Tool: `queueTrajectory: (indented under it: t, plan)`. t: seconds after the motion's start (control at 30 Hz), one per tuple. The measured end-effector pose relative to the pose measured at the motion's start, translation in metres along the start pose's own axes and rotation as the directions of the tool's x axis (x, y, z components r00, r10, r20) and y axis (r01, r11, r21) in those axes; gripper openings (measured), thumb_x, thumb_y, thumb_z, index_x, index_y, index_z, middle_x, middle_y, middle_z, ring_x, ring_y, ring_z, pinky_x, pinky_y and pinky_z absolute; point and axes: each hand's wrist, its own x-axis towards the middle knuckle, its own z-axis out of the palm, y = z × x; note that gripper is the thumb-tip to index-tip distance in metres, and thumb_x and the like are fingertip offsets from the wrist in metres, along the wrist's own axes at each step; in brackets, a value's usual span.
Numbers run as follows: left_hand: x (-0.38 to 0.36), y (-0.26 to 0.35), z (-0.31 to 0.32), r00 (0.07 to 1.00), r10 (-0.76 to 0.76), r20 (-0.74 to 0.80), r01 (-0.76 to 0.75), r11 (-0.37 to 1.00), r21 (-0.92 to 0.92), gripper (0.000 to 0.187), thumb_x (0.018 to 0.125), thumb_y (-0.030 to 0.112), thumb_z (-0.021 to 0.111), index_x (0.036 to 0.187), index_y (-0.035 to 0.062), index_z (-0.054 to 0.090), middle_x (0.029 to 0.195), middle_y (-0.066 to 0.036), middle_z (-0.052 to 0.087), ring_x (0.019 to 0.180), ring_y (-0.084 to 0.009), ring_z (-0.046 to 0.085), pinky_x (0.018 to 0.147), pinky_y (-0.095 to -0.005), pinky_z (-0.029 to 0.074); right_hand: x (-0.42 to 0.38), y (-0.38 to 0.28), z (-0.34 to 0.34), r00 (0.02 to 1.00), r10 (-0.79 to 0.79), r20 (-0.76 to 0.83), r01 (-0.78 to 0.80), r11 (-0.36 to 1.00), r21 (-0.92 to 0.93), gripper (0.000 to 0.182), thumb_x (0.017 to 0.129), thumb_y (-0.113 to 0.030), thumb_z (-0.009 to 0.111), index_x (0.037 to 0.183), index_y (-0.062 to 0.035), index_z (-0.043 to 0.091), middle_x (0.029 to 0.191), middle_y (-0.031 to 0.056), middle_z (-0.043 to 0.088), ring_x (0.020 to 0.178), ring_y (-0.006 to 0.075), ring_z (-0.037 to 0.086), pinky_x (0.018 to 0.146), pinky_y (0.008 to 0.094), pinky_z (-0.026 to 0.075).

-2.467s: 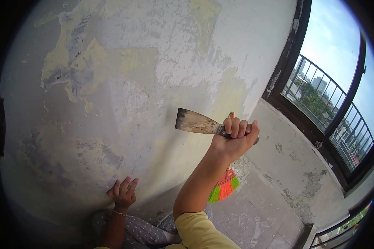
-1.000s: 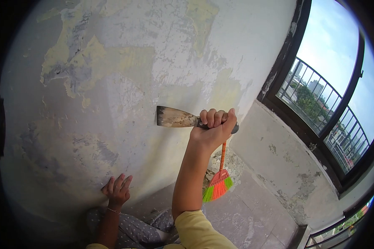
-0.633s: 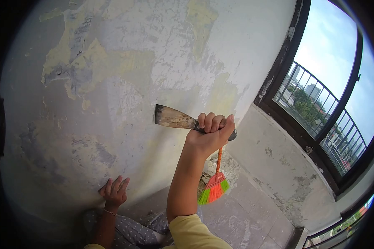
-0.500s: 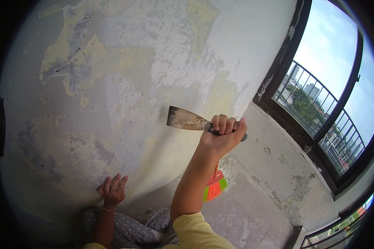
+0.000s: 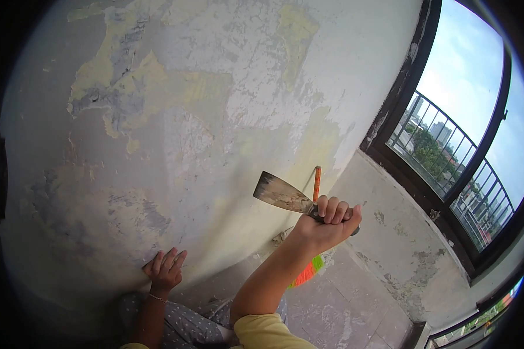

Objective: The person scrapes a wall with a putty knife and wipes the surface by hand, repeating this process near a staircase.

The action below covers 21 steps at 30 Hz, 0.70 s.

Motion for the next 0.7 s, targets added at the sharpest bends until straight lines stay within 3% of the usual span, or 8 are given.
queueTrajectory:
  t: [0.07,0.13,0.2,0.3,0.47,0.53,0.6,0.7]
  plan:
    - [0.000,0.002,0.002,1.000,0.002,-0.021,-0.002,1.000,0.000,0.036,0.087,0.019,0.048,0.115,0.0333,0.066,0.125,0.013,0.057,0.126,-0.0141,0.038,0.093,-0.0336,0.028,0.008,0.007,0.004,0.996,-0.038,-0.075,0.038,0.999,0.004,0.032,0.087,-0.015,0.057,0.065,-0.0139,0.034,0.053,-0.0042,0.027,0.044,0.0072,0.028,0.040,0.0226,0.027]
    - [-0.002,0.002,0.003,1.000,0.006,-0.016,-0.006,1.000,0.022,0.036,0.086,0.018,0.050,0.115,0.0339,0.066,0.126,0.013,0.056,0.126,-0.0145,0.038,0.093,-0.0337,0.028,-0.005,0.046,0.014,0.992,0.096,-0.076,-0.099,0.994,-0.035,0.032,0.088,-0.015,0.057,0.065,-0.0135,0.034,0.053,-0.0042,0.028,0.044,0.0077,0.027,0.040,0.0231,0.027]
    - [-0.001,0.004,0.002,1.000,-0.003,-0.011,0.003,1.000,-0.004,0.037,0.086,0.018,0.050,0.115,0.0340,0.065,0.126,0.013,0.056,0.126,-0.0144,0.038,0.093,-0.0339,0.028,-0.032,0.083,0.021,0.875,0.479,-0.074,-0.476,0.878,0.057,0.037,0.091,-0.021,0.054,0.063,-0.0140,0.031,0.051,-0.0040,0.026,0.043,0.0082,0.024,0.040,0.0245,0.024]
    - [-0.001,0.002,-0.002,1.000,-0.003,0.008,0.003,1.000,0.002,0.038,0.086,0.018,0.050,0.117,0.0341,0.065,0.127,0.013,0.056,0.126,-0.0143,0.038,0.094,-0.0343,0.028,-0.075,0.078,0.022,0.823,0.563,0.073,-0.562,0.826,-0.044,0.037,0.092,-0.022,0.054,0.064,-0.0133,0.031,0.049,-0.0035,0.026,0.042,0.0083,0.025,0.041,0.0249,0.024]
    - [-0.004,0.004,-0.002,0.996,-0.003,0.093,-0.001,0.999,0.050,0.041,0.086,0.021,0.049,0.123,0.0331,0.061,0.133,0.010,0.052,0.129,-0.0153,0.037,0.098,-0.0342,0.025,-0.075,0.026,-0.054,0.935,0.355,0.024,-0.326,0.881,-0.343,0.037,0.091,-0.024,0.052,0.062,-0.0149,0.032,0.047,-0.0036,0.024,0.040,0.0082,0.023,0.040,0.0248,0.023]
    - [0.002,0.008,-0.001,0.993,-0.037,0.112,0.032,0.998,0.045,0.042,0.084,0.022,0.051,0.125,0.0287,0.060,0.136,0.003,0.050,0.132,-0.0199,0.034,0.099,-0.0375,0.024,-0.061,0.010,-0.109,0.918,0.392,-0.067,-0.385,0.833,-0.398,0.034,0.090,-0.020,0.053,0.063,-0.0129,0.034,0.048,-0.0014,0.025,0.039,0.0106,0.024,0.040,0.0263,0.024]
    - [0.020,0.013,-0.006,0.988,-0.069,0.135,0.063,0.997,0.048,0.045,0.083,0.023,0.052,0.128,0.0244,0.059,0.140,-0.004,0.047,0.134,-0.0245,0.031,0.099,-0.0409,0.022,-0.044,-0.008,-0.172,0.831,0.499,-0.245,-0.556,0.742,-0.375,0.034,0.089,-0.021,0.055,0.063,-0.0138,0.035,0.049,-0.0016,0.025,0.041,0.0109,0.025,0.041,0.0268,0.025]
    - [0.096,0.019,-0.037,0.962,-0.143,0.234,0.128,0.989,0.078,0.057,0.082,0.028,0.055,0.138,0.0193,0.047,0.150,-0.011,0.032,0.139,-0.0318,0.020,0.102,-0.0468,0.013,-0.029,-0.038,-0.276,0.724,0.469,-0.506,-0.666,0.665,-0.338,0.032,0.087,-0.023,0.057,0.063,-0.0155,0.036,0.050,-0.0033,0.027,0.041,0.0105,0.027,0.042,0.0268,0.026]
